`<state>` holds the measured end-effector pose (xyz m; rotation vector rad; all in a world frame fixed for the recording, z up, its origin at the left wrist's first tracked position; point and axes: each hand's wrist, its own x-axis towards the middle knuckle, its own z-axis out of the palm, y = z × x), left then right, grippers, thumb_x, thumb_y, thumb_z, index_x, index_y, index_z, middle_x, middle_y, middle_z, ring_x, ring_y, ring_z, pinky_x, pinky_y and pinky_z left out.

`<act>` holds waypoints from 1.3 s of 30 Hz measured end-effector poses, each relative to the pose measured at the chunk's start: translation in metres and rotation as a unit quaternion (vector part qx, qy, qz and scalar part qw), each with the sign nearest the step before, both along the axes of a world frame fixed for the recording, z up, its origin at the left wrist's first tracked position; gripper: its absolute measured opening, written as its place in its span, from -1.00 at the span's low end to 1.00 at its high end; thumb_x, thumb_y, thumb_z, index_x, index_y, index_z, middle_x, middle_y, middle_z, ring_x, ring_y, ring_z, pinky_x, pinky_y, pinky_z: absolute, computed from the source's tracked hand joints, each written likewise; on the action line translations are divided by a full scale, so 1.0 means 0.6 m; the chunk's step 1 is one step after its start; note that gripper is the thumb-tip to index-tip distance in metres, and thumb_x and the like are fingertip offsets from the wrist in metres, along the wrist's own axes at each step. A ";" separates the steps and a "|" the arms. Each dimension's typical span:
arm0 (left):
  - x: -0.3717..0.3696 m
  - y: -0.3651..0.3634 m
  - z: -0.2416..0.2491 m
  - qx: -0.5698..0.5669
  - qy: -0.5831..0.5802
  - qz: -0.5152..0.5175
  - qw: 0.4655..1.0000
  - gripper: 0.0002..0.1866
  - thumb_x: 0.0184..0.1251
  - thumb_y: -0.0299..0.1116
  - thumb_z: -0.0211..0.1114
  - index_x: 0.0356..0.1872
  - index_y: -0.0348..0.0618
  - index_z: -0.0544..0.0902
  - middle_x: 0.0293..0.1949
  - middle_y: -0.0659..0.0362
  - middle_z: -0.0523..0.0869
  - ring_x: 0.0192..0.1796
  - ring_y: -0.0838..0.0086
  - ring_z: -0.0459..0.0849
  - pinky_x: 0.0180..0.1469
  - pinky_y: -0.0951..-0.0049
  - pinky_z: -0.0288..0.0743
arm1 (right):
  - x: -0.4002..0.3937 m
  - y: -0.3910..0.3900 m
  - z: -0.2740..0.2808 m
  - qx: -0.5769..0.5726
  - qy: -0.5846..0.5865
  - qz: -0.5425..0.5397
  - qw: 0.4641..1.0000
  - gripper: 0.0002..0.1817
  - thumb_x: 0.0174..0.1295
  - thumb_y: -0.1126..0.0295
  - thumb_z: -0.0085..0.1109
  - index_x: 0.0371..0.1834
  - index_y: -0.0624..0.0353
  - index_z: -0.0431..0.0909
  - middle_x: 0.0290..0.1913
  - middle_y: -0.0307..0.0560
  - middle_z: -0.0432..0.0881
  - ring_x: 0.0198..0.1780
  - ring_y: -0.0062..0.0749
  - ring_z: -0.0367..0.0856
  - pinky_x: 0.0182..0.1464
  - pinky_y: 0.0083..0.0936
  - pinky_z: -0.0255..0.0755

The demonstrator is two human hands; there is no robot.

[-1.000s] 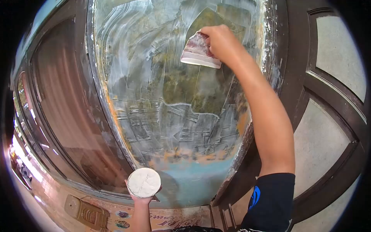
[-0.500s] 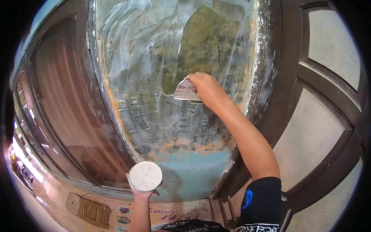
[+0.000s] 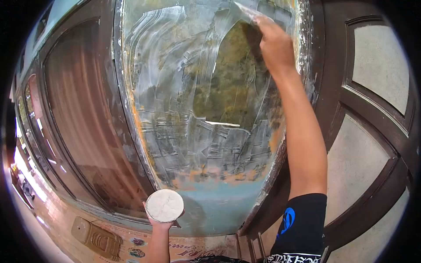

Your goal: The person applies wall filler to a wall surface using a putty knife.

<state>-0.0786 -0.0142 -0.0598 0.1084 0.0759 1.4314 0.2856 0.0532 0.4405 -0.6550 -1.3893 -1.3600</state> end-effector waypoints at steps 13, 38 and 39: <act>-0.017 0.019 -0.005 -0.012 0.026 0.031 0.999 -0.08 0.25 0.54 -0.06 0.37 0.00 0.48 0.38 0.04 0.50 0.36 -0.07 0.47 0.36 -0.23 0.36 | -0.044 0.108 -0.149 -0.166 -0.031 -0.144 0.975 -0.56 0.23 0.56 0.01 0.20 0.40 0.52 0.24 0.24 0.58 0.34 0.02 0.51 0.29 -0.25 0.50; -0.009 0.005 -0.011 -0.036 -0.021 -0.063 0.997 -0.08 0.24 0.54 -0.04 0.43 0.07 0.41 0.46 0.03 0.39 0.39 -0.19 0.38 0.25 -0.57 0.24 | -0.094 0.062 -0.415 -0.305 -0.002 -0.097 0.947 -0.53 0.20 0.56 0.04 0.23 0.42 0.52 0.29 0.29 0.54 0.39 0.06 0.46 0.31 -0.28 0.50; -0.006 0.000 -0.006 -0.025 -0.002 -0.062 0.998 -0.08 0.23 0.54 -0.03 0.43 0.07 0.41 0.45 0.03 0.39 0.39 -0.19 0.38 0.25 -0.58 0.22 | -0.094 0.059 -0.423 -0.318 -0.003 -0.096 0.943 -0.53 0.21 0.56 0.04 0.23 0.41 0.51 0.29 0.28 0.54 0.40 0.05 0.46 0.28 -0.29 0.52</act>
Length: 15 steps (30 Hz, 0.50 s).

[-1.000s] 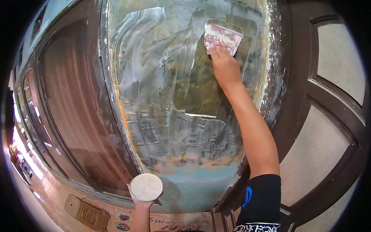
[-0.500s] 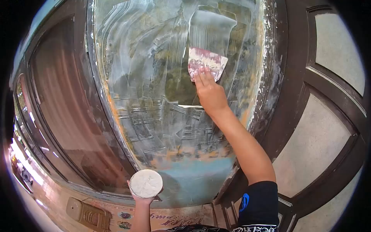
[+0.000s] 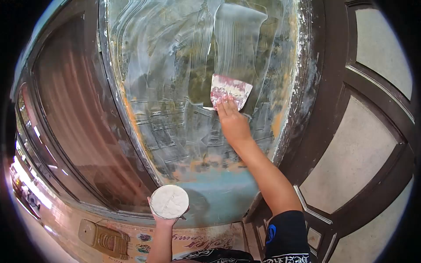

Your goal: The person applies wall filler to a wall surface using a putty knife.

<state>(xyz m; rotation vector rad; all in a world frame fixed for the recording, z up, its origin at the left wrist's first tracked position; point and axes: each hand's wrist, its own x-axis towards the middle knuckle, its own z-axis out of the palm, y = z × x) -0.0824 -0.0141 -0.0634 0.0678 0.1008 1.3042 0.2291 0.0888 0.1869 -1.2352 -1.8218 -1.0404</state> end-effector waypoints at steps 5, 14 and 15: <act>0.010 -0.008 -0.004 0.011 0.033 -0.008 0.999 -0.05 0.20 0.55 -0.02 0.43 0.07 0.41 0.44 0.01 0.41 0.39 -0.21 0.38 0.24 -0.62 0.21 | 0.000 -0.064 -0.025 -0.059 -0.024 0.036 0.997 -0.60 0.23 0.57 0.11 0.15 0.42 0.54 0.19 0.27 0.61 0.26 0.02 0.60 0.11 -0.26 0.62; 0.050 -0.021 0.038 0.023 0.010 -0.051 0.998 -0.06 0.22 0.54 -0.04 0.44 0.07 0.41 0.44 -0.01 0.42 0.39 -0.20 0.41 0.27 -0.60 0.20 | 0.001 -0.234 -0.055 -0.187 0.538 0.402 0.717 -0.68 0.27 0.73 0.15 0.11 0.48 0.51 0.05 0.08 0.69 0.03 -0.39 0.70 0.12 -0.53 0.53; 0.059 -0.021 0.042 0.032 0.016 -0.057 0.998 -0.06 0.23 0.54 -0.04 0.44 0.05 0.41 0.44 -0.02 0.42 0.39 -0.19 0.41 0.29 -0.57 0.21 | -0.006 -0.238 -0.064 -0.211 0.564 0.419 0.680 -0.73 0.32 0.72 0.14 0.08 0.49 0.51 0.05 0.03 0.67 0.06 -0.42 0.67 0.17 -0.51 0.50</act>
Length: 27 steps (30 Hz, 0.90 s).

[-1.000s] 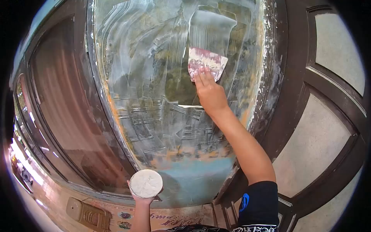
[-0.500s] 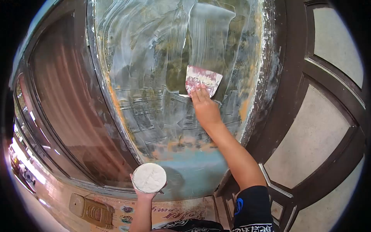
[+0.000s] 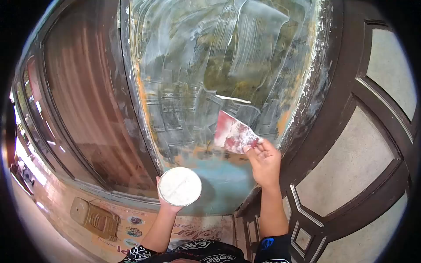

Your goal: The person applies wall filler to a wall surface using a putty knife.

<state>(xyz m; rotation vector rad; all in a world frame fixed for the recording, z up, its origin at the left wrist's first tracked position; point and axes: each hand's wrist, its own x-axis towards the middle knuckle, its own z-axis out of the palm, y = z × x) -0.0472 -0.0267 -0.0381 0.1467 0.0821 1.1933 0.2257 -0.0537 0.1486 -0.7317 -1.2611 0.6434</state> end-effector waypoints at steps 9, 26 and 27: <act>0.060 -0.001 0.059 0.080 -0.087 -0.094 0.989 -0.06 0.34 0.52 -0.17 0.45 -0.05 0.39 0.42 -0.02 0.45 0.40 -0.07 0.45 0.40 -0.25 0.29 | -0.043 0.028 -0.117 -0.062 0.042 0.089 0.993 -0.71 0.33 0.69 0.16 0.11 0.47 0.51 0.04 -0.01 0.68 0.08 -0.46 0.64 0.18 -0.51 0.46; 0.106 0.026 0.070 0.064 -0.108 -0.093 0.988 -0.05 0.35 0.51 -0.19 0.46 -0.09 0.37 0.44 -0.07 0.41 0.42 -0.09 0.42 0.42 -0.24 0.27 | -0.002 0.079 -0.162 -0.073 -0.011 0.100 0.992 -0.76 0.35 0.67 0.14 0.07 0.44 0.52 0.02 -0.05 0.68 0.07 -0.49 0.64 0.18 -0.56 0.46; 0.108 0.027 0.071 0.064 -0.107 -0.092 0.988 -0.05 0.35 0.51 -0.19 0.46 -0.09 0.37 0.44 -0.07 0.41 0.42 -0.09 0.42 0.42 -0.24 0.27 | -0.002 0.081 -0.165 -0.070 -0.012 0.106 0.992 -0.77 0.36 0.66 0.15 0.06 0.44 0.53 -0.01 -0.07 0.69 0.05 -0.49 0.64 0.15 -0.57 0.46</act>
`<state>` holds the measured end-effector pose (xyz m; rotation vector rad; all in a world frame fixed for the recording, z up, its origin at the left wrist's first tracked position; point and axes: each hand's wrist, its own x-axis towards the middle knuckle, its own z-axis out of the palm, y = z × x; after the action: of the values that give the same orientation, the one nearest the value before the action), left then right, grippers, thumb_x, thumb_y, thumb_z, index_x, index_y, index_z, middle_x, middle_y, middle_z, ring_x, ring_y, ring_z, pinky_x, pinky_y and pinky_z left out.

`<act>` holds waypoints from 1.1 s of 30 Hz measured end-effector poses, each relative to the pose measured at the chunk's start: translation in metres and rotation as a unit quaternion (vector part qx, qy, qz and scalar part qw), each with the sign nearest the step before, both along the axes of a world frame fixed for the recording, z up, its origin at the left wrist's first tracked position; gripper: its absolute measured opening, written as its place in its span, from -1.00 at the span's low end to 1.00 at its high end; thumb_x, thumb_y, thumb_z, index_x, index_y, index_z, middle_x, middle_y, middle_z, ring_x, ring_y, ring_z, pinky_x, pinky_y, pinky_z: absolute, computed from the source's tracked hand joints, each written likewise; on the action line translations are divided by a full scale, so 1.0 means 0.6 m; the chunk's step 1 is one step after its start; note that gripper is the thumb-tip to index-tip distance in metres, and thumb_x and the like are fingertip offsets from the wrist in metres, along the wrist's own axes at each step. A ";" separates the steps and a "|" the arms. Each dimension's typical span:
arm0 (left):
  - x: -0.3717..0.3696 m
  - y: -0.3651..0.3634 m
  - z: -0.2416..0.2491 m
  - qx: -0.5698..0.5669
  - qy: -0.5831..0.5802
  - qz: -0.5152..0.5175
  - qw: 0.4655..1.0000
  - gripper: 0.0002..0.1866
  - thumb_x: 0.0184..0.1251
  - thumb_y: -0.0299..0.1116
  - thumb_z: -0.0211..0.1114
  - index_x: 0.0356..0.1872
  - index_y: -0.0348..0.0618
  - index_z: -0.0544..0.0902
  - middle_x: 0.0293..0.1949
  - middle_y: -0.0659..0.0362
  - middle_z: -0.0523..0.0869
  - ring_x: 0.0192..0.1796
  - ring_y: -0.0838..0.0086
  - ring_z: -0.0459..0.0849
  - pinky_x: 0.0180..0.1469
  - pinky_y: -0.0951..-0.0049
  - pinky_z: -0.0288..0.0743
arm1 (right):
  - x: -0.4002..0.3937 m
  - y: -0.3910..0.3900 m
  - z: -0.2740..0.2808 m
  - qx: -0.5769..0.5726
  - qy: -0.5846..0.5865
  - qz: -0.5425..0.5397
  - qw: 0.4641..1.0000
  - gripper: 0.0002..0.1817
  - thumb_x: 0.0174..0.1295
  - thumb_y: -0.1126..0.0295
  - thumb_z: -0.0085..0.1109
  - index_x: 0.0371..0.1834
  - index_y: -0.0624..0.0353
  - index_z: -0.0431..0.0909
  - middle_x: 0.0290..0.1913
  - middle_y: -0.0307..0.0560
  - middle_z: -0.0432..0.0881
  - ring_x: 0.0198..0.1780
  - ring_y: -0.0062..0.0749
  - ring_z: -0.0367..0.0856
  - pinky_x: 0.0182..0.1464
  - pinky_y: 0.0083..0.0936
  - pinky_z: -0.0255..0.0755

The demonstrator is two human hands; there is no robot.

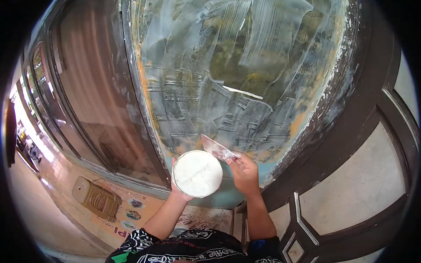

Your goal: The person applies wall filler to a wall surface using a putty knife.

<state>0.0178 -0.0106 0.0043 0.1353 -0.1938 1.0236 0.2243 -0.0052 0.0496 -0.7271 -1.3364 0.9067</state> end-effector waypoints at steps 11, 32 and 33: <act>0.003 0.002 -0.007 -0.009 0.051 0.035 0.998 -0.08 0.38 0.47 -0.17 0.45 -0.12 0.38 0.42 -0.09 0.44 0.41 -0.10 0.44 0.43 -0.18 0.28 | 0.027 -0.004 -0.005 0.044 -0.250 -0.100 0.962 -0.88 0.27 0.60 0.17 -0.20 0.32 0.69 -0.29 -0.09 0.71 -0.26 -0.67 0.59 -0.19 -0.57 0.47; -0.001 -0.002 -0.007 0.001 0.011 0.032 0.999 -0.09 0.39 0.46 -0.16 0.44 -0.12 0.39 0.40 -0.08 0.46 0.40 -0.06 0.46 0.42 -0.16 0.32 | 0.066 -0.011 -0.041 0.002 -0.282 -0.128 0.951 -0.93 0.31 0.59 0.18 -0.19 0.31 0.61 -0.30 -0.33 0.63 -0.27 -0.69 0.51 -0.20 -0.67 0.42; -0.004 0.002 -0.008 -0.008 0.020 0.042 0.999 -0.10 0.39 0.46 -0.16 0.44 -0.10 0.40 0.40 -0.07 0.46 0.40 -0.07 0.46 0.41 -0.17 0.33 | 0.075 -0.007 -0.043 -0.026 -0.258 -0.138 0.956 -0.91 0.31 0.60 0.17 -0.16 0.33 0.59 -0.29 -0.31 0.63 -0.26 -0.67 0.52 -0.17 -0.67 0.43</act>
<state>0.0156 -0.0095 -0.0007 0.1503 -0.1440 1.1046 0.2691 -0.0091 0.0235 -1.2153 -1.6140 0.5440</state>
